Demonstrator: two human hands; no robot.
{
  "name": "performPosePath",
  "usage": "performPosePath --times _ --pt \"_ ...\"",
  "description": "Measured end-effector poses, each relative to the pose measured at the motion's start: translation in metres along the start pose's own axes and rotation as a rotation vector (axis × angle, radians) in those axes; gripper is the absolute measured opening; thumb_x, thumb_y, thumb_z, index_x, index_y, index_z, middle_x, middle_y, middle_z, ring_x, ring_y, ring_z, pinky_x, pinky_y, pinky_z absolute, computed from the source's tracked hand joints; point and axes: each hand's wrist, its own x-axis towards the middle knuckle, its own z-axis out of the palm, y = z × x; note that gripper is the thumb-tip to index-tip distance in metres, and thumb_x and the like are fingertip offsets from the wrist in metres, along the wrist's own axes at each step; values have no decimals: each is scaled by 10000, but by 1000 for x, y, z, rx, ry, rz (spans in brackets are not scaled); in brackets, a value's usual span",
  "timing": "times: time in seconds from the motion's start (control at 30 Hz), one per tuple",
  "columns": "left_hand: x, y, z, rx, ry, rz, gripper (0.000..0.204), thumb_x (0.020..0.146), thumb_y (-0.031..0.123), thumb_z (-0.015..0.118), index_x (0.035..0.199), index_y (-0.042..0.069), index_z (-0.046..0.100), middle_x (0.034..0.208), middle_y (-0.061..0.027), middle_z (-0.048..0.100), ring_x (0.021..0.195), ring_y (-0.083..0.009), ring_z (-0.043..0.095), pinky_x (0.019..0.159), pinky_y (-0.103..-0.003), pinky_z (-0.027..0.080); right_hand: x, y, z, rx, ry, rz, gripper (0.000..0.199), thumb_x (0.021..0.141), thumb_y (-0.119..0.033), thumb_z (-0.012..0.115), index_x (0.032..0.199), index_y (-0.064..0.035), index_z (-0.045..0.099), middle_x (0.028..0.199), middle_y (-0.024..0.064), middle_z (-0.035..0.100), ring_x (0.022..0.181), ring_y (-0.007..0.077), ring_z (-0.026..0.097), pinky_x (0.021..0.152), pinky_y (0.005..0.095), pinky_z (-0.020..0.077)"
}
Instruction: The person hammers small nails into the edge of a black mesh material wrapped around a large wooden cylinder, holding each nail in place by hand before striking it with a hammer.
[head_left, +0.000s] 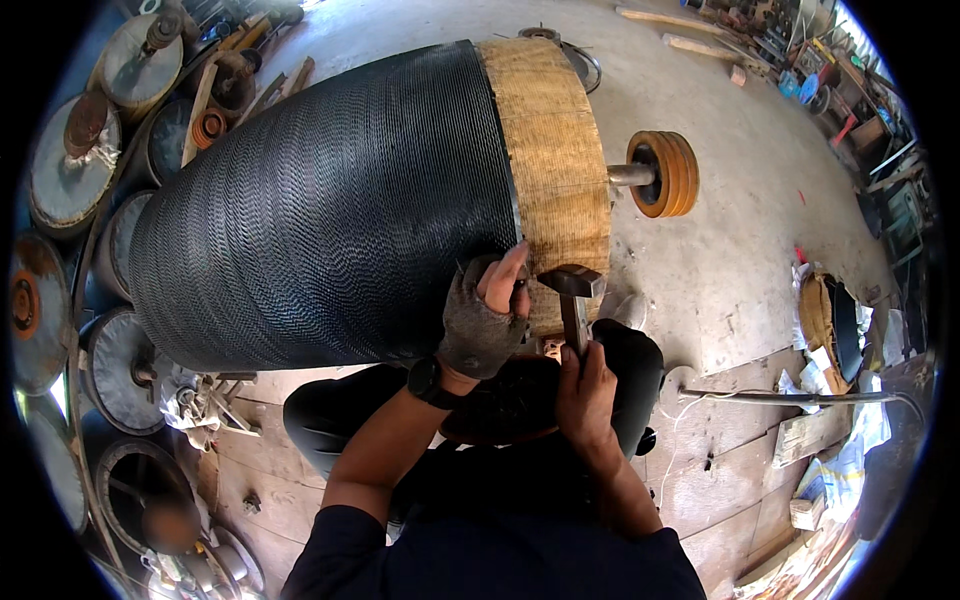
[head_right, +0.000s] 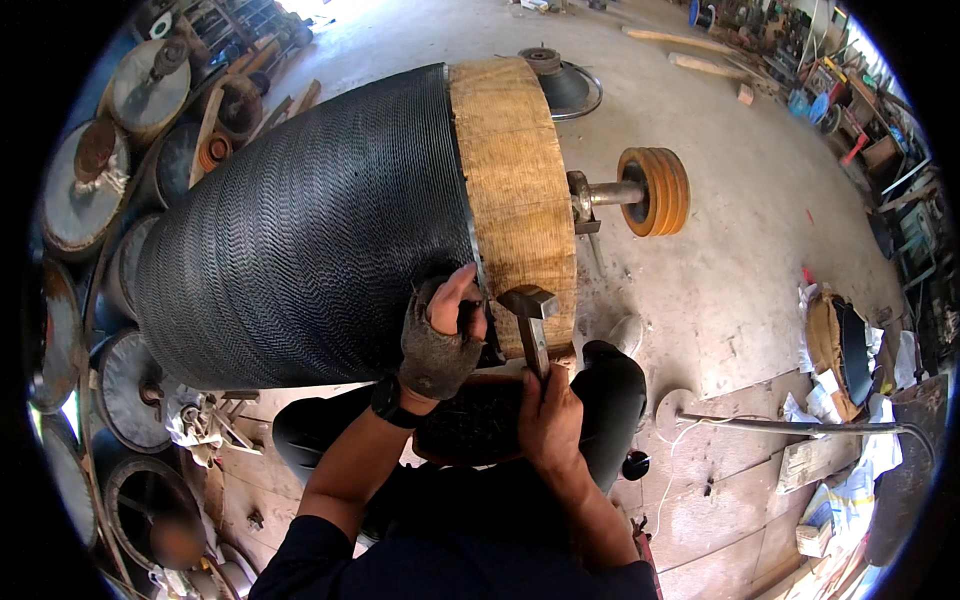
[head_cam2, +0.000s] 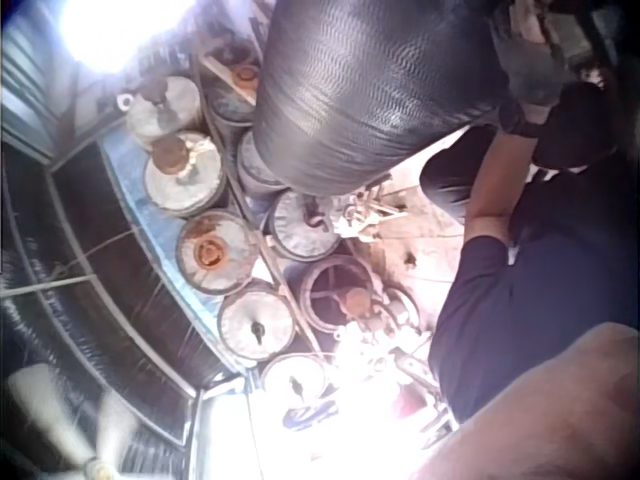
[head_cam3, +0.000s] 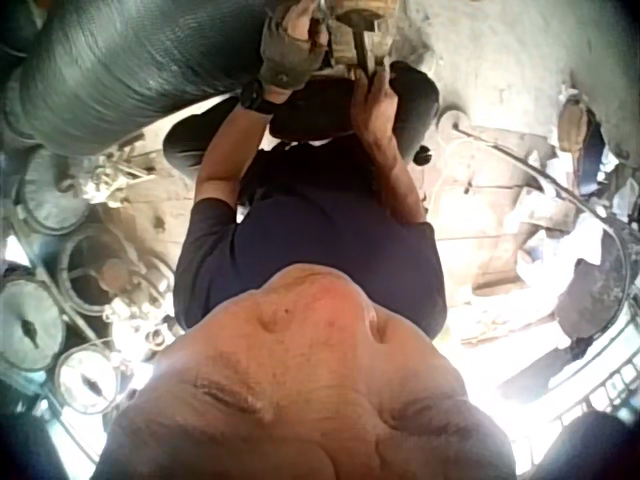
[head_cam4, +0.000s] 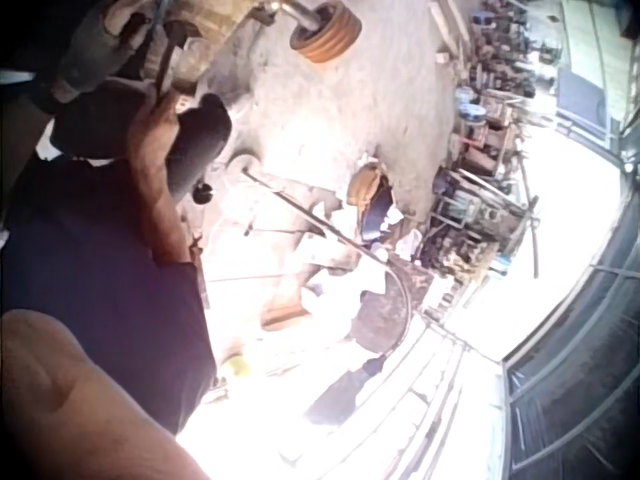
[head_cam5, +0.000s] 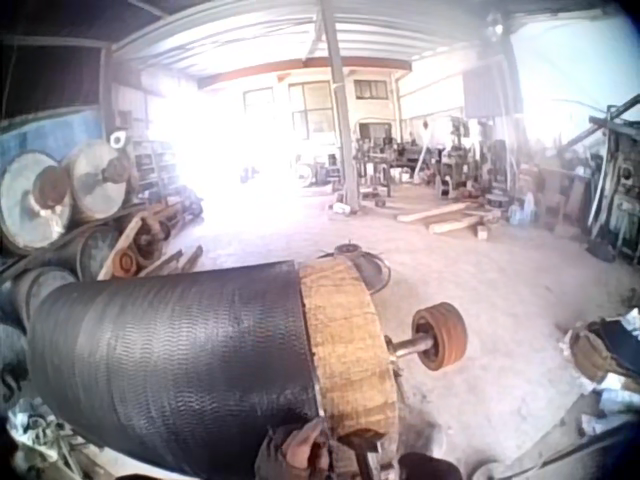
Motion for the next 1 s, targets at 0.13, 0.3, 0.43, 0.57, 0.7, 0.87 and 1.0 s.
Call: performPosePath --times 0.13,0.3,0.43,0.57,0.7,0.87,1.0 --pt "-4 -4 3 -40 -67 -94 586 824 -69 634 1395 -19 512 903 -84 601 729 -212 614 743 -380 510 1 4 2 -2 -5 -22 191 974 -71 610 1086 45 507 767 271 613 684 473 623 563 497 480" --pt "10 3 -2 20 -86 -80 621 795 -70 638 1401 -6 514 898 -76 587 710 -218 606 763 -388 503 3 5 1 -8 -6 -47 196 976 -78 611 1087 46 507 776 272 617 685 473 624 564 494 482" --pt "16 6 4 109 -44 -96 690 771 -34 663 1433 5 471 941 -101 614 790 -265 622 782 -408 506 7 -4 -1 7 -21 -50 204 974 -84 617 1090 45 510 789 272 625 697 474 632 573 489 491" --pt "18 9 10 148 -60 -160 754 756 -2 685 1462 15 421 957 -116 638 862 -295 628 779 -427 510 9 -12 -3 -33 27 -78 203 972 -88 618 1096 38 518 800 263 637 708 473 641 586 489 505" --pt "18 12 14 185 -53 -188 771 754 3 688 1469 3 400 935 -114 631 867 -302 629 781 -441 513 11 -15 -7 -42 44 -98 235 966 -82 621 1138 42 518 800 258 644 698 461 652 589 479 520" --pt "18 13 15 188 -101 -249 836 766 20 704 1511 -23 328 929 -108 631 866 -297 626 790 -452 508 10 -6 -8 -111 61 -177 281 956 -77 628 1175 46 503 800 267 643 663 462 649 565 485 519" --pt "19 13 16 227 -82 -216 881 763 18 718 1525 -58 281 955 -124 631 889 -303 614 815 -455 503 16 -11 -8 -201 14 -125 267 967 -92 615 1167 40 496 766 244 632 650 456 645 539 482 511"
